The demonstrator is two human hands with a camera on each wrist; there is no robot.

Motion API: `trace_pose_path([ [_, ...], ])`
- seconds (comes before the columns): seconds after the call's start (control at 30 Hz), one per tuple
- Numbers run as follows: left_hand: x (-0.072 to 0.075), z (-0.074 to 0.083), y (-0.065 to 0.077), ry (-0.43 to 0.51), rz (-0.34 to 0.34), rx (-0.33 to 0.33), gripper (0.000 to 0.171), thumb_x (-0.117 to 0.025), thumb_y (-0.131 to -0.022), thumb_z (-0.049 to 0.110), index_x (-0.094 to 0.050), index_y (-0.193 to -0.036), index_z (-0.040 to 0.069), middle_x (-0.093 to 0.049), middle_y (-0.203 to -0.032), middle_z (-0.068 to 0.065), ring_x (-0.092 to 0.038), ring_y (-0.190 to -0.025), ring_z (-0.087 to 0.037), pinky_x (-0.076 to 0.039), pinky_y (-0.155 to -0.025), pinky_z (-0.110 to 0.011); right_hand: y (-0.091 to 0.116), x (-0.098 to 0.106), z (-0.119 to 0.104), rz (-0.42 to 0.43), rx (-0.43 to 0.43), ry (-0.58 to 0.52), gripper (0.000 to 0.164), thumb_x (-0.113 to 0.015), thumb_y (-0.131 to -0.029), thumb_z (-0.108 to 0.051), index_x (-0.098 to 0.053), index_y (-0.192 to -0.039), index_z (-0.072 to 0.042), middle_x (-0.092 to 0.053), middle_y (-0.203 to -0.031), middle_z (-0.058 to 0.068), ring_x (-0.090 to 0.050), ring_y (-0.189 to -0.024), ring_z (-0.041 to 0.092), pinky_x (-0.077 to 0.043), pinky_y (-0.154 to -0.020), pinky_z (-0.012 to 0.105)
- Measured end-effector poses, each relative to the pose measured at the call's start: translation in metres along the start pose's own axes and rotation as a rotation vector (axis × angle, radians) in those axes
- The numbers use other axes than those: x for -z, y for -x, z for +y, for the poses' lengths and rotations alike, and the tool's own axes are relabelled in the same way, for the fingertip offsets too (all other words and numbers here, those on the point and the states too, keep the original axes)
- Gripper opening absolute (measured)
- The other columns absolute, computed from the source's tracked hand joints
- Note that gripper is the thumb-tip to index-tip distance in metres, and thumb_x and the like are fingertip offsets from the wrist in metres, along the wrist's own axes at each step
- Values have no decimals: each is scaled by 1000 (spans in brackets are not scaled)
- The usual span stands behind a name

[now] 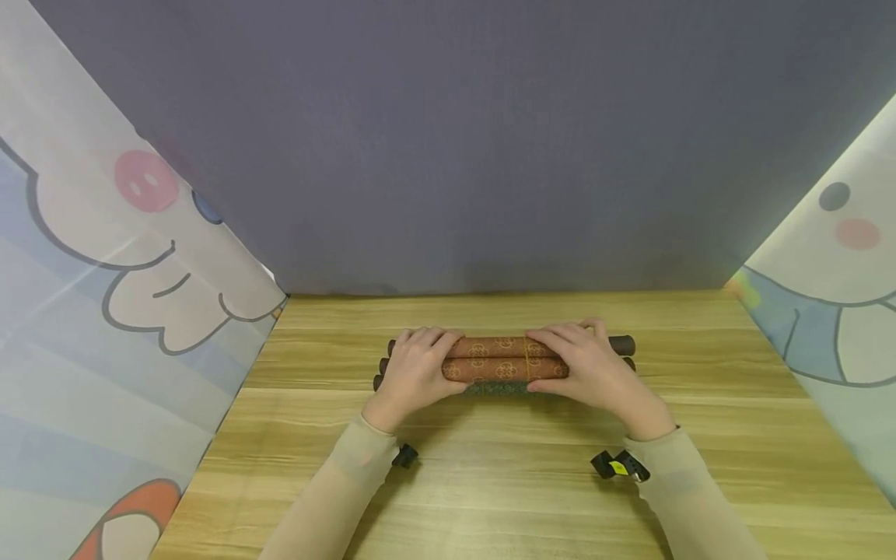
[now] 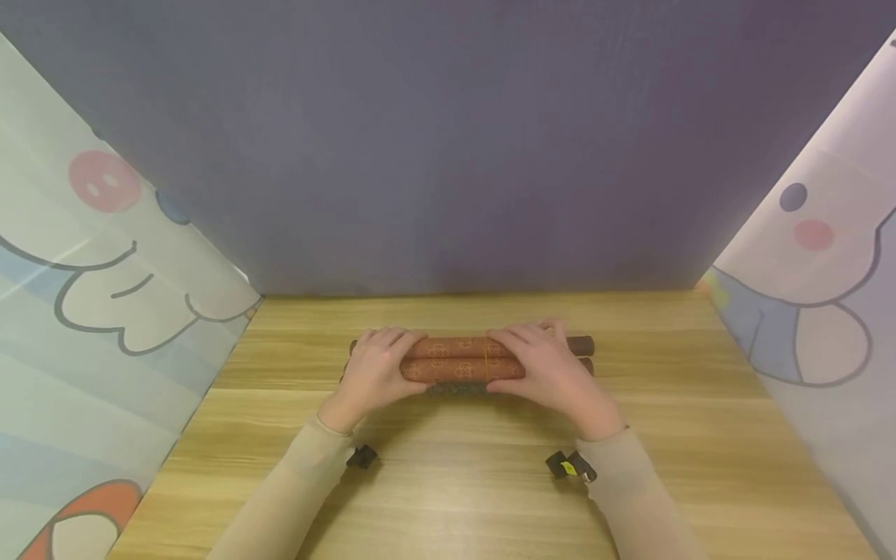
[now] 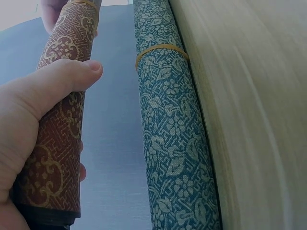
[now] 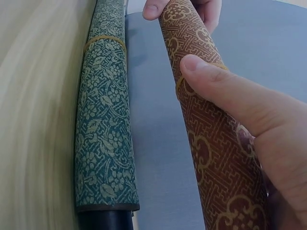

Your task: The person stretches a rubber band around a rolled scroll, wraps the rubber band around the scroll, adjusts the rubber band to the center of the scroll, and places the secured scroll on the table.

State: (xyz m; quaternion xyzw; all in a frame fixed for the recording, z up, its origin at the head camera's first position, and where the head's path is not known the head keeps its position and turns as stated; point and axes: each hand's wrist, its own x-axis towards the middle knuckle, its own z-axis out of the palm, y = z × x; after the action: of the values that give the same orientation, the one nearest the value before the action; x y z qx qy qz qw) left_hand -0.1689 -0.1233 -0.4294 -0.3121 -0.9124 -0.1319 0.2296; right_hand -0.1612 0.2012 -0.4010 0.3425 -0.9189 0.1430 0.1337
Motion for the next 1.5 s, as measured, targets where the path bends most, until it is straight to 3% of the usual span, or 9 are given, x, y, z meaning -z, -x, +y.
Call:
trace_pose_path([
  [0.43,0,2,0,16,0,2,90,-108,-61,51,-74,-135,11,-77,-123,-10,-74,-111,-36,-57,-94,-58,-3,-2,-7,0,13,6,91,-98,-77,-52,-66,-148,-5,-73,-139,13,-69,-123,34,-39,-107,62],
  [0.73,0,6,0,4,-2,16,86,-107,-62,50,-74,-132,13,-77,-121,-9,-74,-110,-34,-56,-92,-55,-4,-4,-11,0,11,-10,90,-98,-78,-49,-65,-147,-3,-73,-139,14,-69,-123,34,-39,-105,61],
  [1.1,-5,17,0,1,-15,-20,79,-103,-68,52,-74,-131,14,-77,-116,-6,-75,-108,-33,-58,-85,-51,-10,-22,-28,54,148,2,93,-93,-78,-55,-63,-149,-3,-73,-139,10,-70,-123,31,-42,-101,55],
  [1.3,-4,18,0,-2,-27,-5,80,-103,-68,54,-74,-131,14,-77,-118,-6,-75,-110,-33,-59,-89,-54,-9,-19,-29,13,94,-11,103,-102,-69,-51,-60,-151,-5,-71,-142,11,-69,-126,32,-42,-107,56],
  [1.5,-4,15,-1,-26,-25,8,84,-103,-65,55,-74,-133,14,-78,-119,-7,-75,-109,-32,-58,-93,-52,-8,-9,-26,-41,1,-11,101,-105,-70,-40,-60,-153,-4,-69,-144,16,-67,-129,36,-46,-109,59],
])
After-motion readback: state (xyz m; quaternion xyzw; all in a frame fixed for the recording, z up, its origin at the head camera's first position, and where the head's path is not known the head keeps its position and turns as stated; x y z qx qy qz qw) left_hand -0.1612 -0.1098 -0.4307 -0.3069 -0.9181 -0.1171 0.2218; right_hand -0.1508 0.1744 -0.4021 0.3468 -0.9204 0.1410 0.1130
